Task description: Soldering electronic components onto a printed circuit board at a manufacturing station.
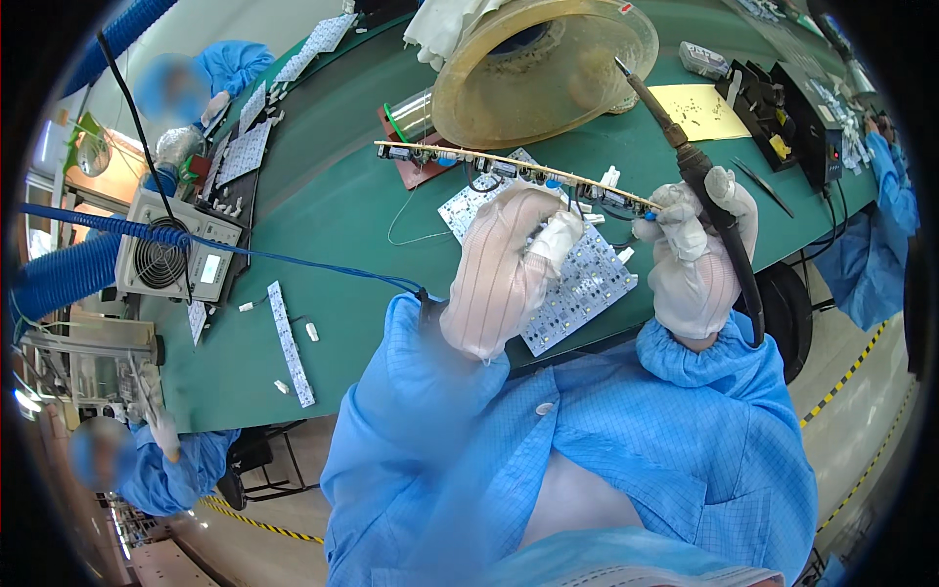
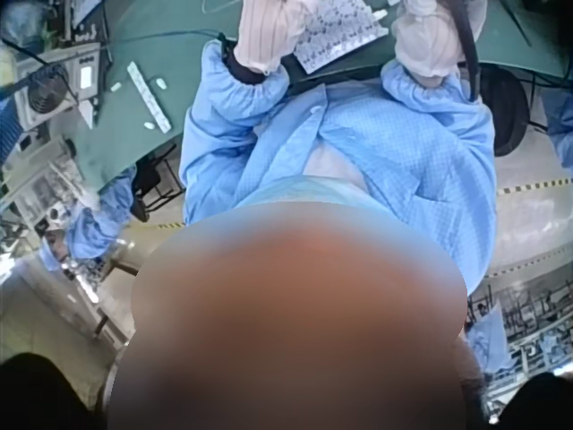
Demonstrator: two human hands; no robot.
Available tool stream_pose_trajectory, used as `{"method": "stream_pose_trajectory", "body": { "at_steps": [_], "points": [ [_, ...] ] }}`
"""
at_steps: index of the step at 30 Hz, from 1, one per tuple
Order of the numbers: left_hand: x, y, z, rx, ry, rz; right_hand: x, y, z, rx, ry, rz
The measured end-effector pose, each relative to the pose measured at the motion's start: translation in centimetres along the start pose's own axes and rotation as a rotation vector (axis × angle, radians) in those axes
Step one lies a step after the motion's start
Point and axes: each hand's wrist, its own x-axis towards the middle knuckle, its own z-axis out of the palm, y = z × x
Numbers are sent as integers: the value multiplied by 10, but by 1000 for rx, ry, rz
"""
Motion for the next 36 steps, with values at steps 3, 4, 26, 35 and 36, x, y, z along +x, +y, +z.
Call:
{"method": "stream_pose_trajectory", "body": {
  "at_steps": [3, 4, 26, 35, 36],
  "points": [
    [-5, 3, -5, 27, -24, -7, -2, -1, 0, 39, -17, -3],
    [-7, 3, -6, 72, -31, 22, -3, -1, -1, -12, -66, -12],
    [-11, -1, 1, -1193, -125, -318, -13, 24, -37, -12, -250, -127],
    [2, -14, -15, -781, -290, 174, -2, 3, -22, -15, -288, -260],
    [2, -16, -14, -779, -284, 173, 3, 2, -28, -12, -293, -257]
  ]
}}
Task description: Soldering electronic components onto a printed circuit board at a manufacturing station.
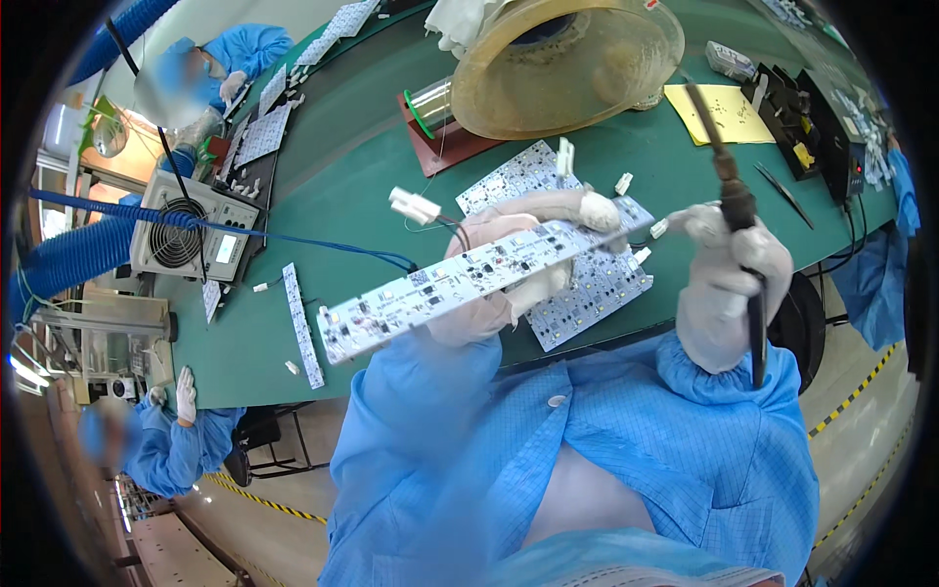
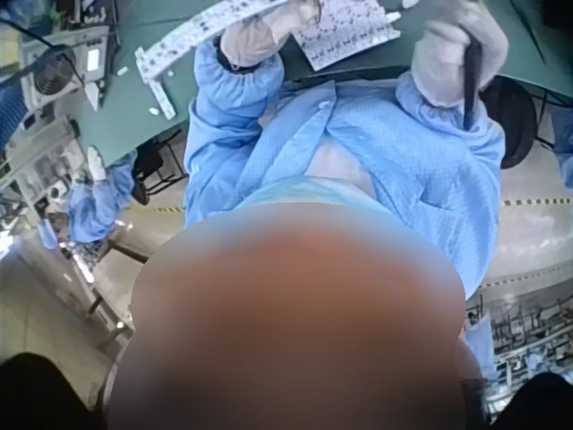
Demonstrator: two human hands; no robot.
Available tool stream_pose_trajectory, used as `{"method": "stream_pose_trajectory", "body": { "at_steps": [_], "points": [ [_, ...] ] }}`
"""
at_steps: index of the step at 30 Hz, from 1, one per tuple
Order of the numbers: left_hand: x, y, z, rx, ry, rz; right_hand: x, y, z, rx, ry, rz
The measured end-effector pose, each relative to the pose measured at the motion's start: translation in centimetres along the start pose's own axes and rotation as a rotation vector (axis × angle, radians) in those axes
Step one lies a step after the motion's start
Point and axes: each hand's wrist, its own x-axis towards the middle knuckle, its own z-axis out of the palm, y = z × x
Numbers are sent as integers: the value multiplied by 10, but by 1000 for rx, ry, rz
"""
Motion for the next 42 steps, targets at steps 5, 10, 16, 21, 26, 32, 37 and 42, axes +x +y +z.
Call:
{"method": "stream_pose_trajectory", "body": {
  "at_steps": [5, 10, 16, 21, 26, 32, 37, 42],
  "points": [
    [-4, 6, -3, 106, 188, -170, 22, -11, -12, -153, -372, -405],
    [-4, 4, -7, 270, 116, -145, 21, -18, -17, -83, -365, -238],
    [-1, -8, -11, 313, 62, 51, 23, -13, -22, -12, -397, -46],
    [3, -9, -14, 346, -16, 124, 21, -12, -22, 2, -383, 21],
    [2, -9, -9, 347, 53, 112, 19, -12, -18, 18, -333, 57],
    [4, 0, -2, 378, 86, 74, 16, -9, -21, -4, -342, 40],
    [2, 4, 0, 392, 135, -53, 14, -10, -17, 25, -307, 61],
    [-1, -7, -9, 277, 79, 12, 13, -7, -18, 136, -249, 68]
  ]
}}
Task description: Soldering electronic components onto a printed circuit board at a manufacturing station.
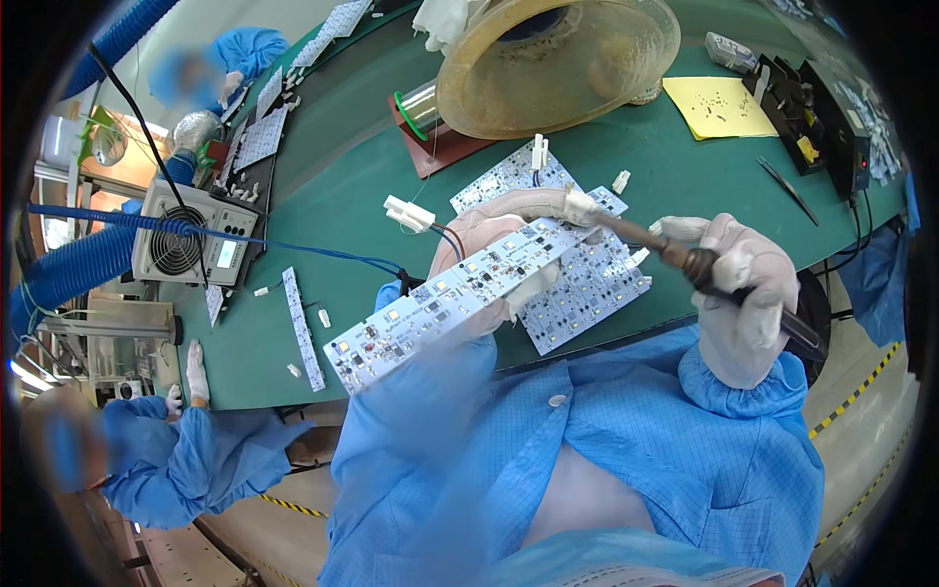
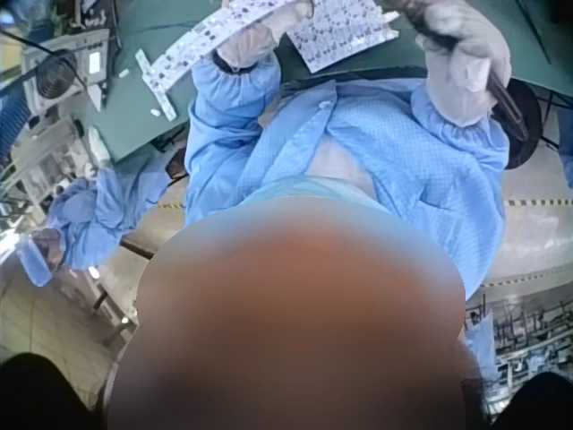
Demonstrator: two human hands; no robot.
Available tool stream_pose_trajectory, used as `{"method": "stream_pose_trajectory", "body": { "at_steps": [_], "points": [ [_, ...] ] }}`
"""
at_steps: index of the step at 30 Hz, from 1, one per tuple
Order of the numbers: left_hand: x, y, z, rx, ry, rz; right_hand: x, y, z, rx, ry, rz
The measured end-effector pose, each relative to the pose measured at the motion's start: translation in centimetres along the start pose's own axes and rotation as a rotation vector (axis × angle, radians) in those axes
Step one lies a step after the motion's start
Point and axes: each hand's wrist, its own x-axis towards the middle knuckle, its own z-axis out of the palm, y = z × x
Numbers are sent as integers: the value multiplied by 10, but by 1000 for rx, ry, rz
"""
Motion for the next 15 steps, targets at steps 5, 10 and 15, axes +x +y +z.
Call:
{"method": "stream_pose_trajectory", "body": {
  "at_steps": [5, 10, 15],
  "points": [
    [-2, -3, 3, -126, -9, -6, -9, 16, -13, 166, 50, -17],
    [-3, 4, 17, -251, 114, -5, 4, 15, -12, 99, -149, 2],
    [7, 1, -2, 169, -134, 120, 9, 8, -10, -69, -149, -220]
  ]
}}
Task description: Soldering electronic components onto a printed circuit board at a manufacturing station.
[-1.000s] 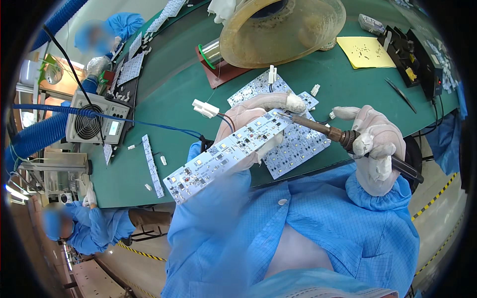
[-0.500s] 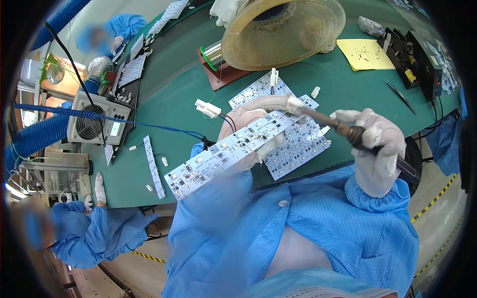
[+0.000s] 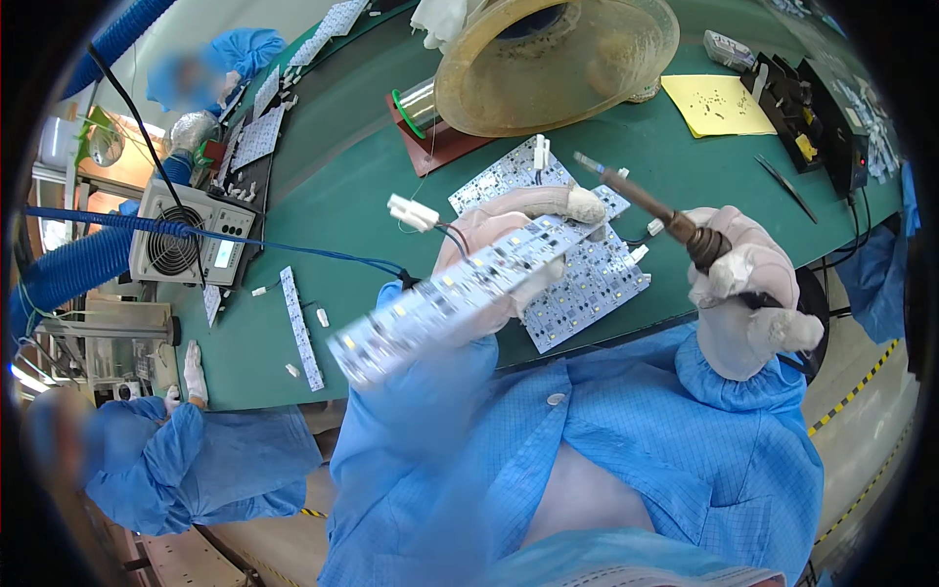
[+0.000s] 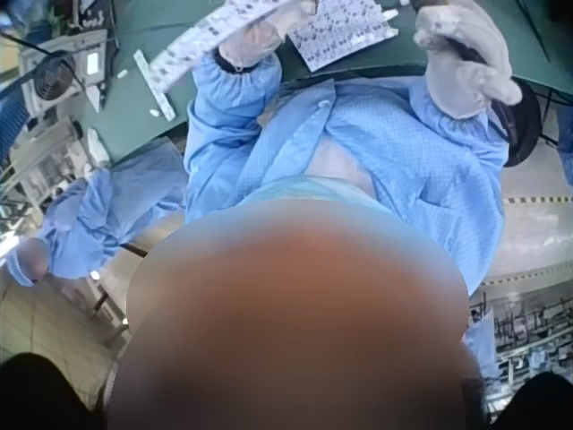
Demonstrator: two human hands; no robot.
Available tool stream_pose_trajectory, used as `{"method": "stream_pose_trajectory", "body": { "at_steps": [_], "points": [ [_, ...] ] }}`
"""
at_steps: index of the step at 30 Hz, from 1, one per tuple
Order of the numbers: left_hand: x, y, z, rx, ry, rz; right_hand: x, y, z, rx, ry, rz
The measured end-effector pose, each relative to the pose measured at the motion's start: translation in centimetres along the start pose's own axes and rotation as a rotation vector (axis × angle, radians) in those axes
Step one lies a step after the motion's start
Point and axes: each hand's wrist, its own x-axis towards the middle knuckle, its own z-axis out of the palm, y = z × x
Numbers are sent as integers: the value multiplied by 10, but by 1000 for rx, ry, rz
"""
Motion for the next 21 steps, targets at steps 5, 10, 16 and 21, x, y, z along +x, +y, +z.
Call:
{"method": "stream_pose_trajectory", "body": {
  "at_steps": [5, 10, 16, 21],
  "points": [
    [0, 21, 6, 182, 113, -137, 1, -9, 5, -8, 107, 30],
    [-4, 19, 8, 310, 40, -248, -2, -10, 5, 10, 144, 125],
    [-5, 14, 10, 244, 61, -269, -7, -18, 7, -37, 191, 249],
    [-2, 19, 6, 350, 30, -141, -5, -17, 7, -74, 152, 249]
  ]
}}
